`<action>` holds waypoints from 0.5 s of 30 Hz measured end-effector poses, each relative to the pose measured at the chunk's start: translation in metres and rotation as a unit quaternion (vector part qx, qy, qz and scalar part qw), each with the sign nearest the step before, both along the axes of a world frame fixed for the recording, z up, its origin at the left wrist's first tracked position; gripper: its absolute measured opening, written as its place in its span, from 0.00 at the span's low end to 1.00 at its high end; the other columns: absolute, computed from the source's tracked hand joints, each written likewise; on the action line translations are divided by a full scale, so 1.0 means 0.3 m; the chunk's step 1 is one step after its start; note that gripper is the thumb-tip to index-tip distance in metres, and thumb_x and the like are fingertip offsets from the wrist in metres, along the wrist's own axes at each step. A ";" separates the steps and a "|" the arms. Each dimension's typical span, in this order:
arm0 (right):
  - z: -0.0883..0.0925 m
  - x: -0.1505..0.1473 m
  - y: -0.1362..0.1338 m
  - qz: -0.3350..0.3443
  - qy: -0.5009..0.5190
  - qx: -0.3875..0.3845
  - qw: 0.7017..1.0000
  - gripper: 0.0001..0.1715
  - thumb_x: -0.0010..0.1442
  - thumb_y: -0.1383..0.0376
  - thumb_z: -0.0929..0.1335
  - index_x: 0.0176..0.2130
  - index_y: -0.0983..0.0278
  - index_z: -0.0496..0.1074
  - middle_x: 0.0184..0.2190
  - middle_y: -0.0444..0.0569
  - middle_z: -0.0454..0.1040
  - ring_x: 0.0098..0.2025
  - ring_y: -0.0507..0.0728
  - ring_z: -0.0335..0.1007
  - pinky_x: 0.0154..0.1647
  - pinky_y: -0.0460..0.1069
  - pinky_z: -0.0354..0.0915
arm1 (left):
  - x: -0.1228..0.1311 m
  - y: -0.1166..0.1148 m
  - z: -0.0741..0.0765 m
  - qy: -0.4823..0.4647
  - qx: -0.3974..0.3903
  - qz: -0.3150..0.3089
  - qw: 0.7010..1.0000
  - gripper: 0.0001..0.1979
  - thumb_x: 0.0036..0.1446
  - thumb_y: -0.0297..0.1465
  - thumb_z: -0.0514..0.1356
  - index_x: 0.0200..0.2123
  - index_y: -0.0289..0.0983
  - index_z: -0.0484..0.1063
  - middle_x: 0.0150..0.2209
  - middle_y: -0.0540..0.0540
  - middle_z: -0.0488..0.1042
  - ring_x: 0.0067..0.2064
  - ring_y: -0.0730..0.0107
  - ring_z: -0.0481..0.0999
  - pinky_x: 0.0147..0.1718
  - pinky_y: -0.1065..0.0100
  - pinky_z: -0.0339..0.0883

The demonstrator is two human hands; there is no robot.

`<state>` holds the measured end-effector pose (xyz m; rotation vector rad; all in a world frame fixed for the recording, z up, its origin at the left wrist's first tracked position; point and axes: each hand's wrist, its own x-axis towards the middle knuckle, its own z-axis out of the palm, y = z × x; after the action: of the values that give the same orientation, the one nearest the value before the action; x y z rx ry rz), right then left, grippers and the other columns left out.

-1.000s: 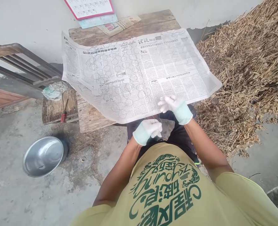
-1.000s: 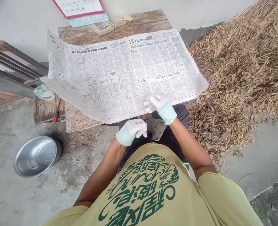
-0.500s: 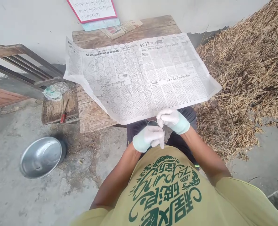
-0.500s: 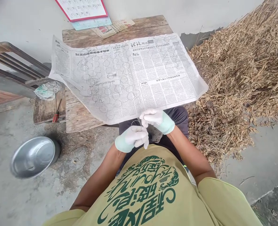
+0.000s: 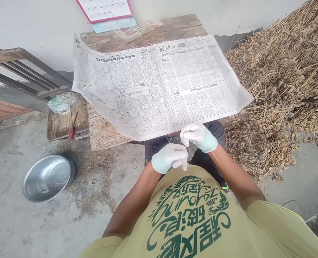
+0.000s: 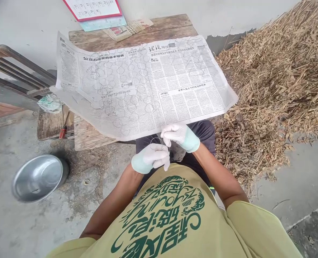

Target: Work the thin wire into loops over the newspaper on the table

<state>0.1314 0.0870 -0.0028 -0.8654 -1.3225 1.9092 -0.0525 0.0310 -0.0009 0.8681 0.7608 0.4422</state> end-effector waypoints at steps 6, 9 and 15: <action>-0.066 0.012 0.021 0.057 0.131 0.005 0.990 0.13 0.59 0.55 0.75 0.36 0.62 0.78 0.24 0.43 0.78 0.25 0.52 0.73 0.29 0.47 0.70 | 0.006 0.001 -0.015 -0.024 -0.006 0.015 1.000 0.20 0.54 0.40 0.66 0.15 0.40 0.66 0.11 0.52 0.63 0.20 0.66 0.73 0.26 0.64 0.67; -0.059 0.022 0.029 0.093 0.136 0.050 0.985 0.16 0.56 0.54 0.78 0.38 0.62 0.80 0.31 0.46 0.80 0.32 0.54 0.77 0.37 0.49 0.75 | 0.009 0.007 -0.006 -0.043 -0.012 0.028 0.999 0.20 0.53 0.41 0.66 0.15 0.40 0.66 0.11 0.52 0.62 0.20 0.65 0.73 0.25 0.64 0.67; -0.038 -0.004 0.003 0.050 0.143 0.082 0.985 0.16 0.55 0.55 0.81 0.40 0.60 0.81 0.50 0.51 0.79 0.55 0.61 0.76 0.63 0.59 0.70 | 0.022 0.017 -0.007 -0.016 0.001 0.059 0.998 0.22 0.52 0.42 0.66 0.14 0.41 0.63 0.10 0.52 0.60 0.21 0.62 0.77 0.26 0.63 0.70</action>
<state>0.1302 0.0880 -0.0143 -0.4320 -1.3422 1.8854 -0.0457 0.0362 -0.0029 0.8189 0.7846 0.5610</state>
